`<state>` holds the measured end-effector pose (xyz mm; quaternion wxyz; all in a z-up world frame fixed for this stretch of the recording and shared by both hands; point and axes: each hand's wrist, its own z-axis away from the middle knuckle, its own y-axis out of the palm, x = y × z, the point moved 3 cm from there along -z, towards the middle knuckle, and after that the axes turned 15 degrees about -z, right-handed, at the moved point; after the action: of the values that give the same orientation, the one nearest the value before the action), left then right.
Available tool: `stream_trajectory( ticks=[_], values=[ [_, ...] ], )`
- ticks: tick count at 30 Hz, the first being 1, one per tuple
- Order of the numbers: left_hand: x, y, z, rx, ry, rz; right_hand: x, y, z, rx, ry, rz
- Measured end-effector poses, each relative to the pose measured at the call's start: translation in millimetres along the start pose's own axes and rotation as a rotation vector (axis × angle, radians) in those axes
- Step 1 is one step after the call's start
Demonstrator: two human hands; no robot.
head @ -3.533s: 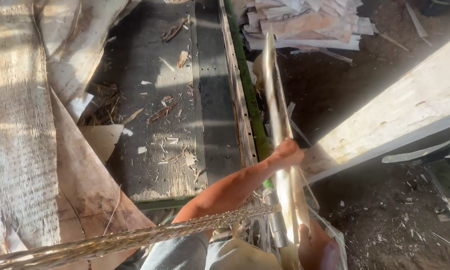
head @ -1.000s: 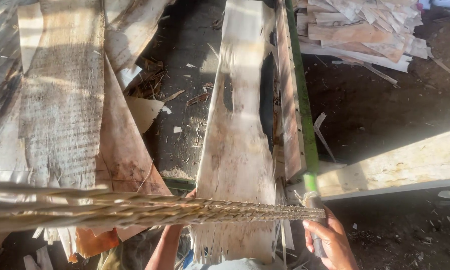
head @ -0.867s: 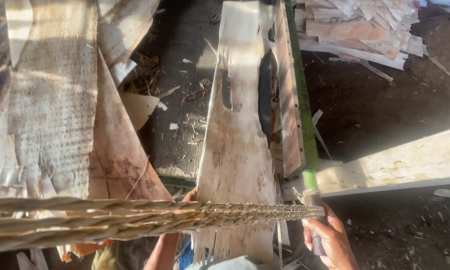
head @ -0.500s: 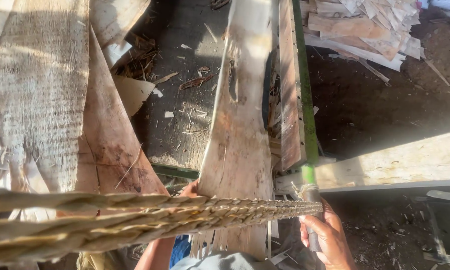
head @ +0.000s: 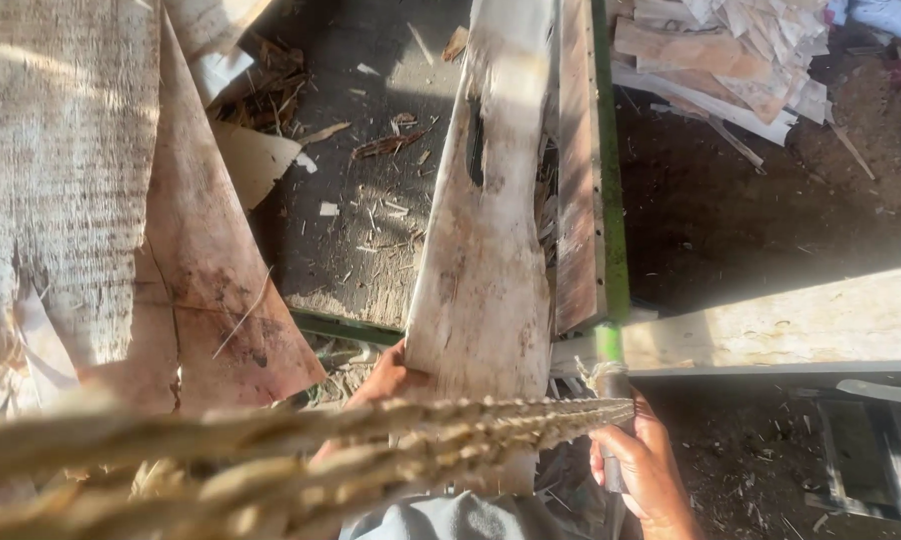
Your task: Cutting and trimming thin wood veneer sheets using a large manual guillotine-style cutter.
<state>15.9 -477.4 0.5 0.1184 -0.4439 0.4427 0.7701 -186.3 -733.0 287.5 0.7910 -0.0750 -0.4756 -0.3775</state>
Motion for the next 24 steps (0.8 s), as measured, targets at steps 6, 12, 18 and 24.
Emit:
stream_trajectory(
  ticks=[6, 12, 18, 24],
  values=[
    [-25.4, 24.3, -0.1, -0.205, -0.165, -0.342, -50.6, -19.6, -33.7, -0.132, -0.020, 0.169],
    [-16.6, 30.4, -1.4, -0.285, -0.183, -0.343, -102.2, -22.3, -64.3, -0.066, 0.061, 0.270],
    [-7.2, 33.3, -25.2, -0.279, -0.172, -0.277, -28.8, -16.5, -25.8, -0.116, 0.066, 0.289],
    [17.0, 8.4, -52.1, -0.312, -0.161, -0.242, -14.6, 8.0, -13.9, -0.162, 0.013, 0.428]
  ],
)
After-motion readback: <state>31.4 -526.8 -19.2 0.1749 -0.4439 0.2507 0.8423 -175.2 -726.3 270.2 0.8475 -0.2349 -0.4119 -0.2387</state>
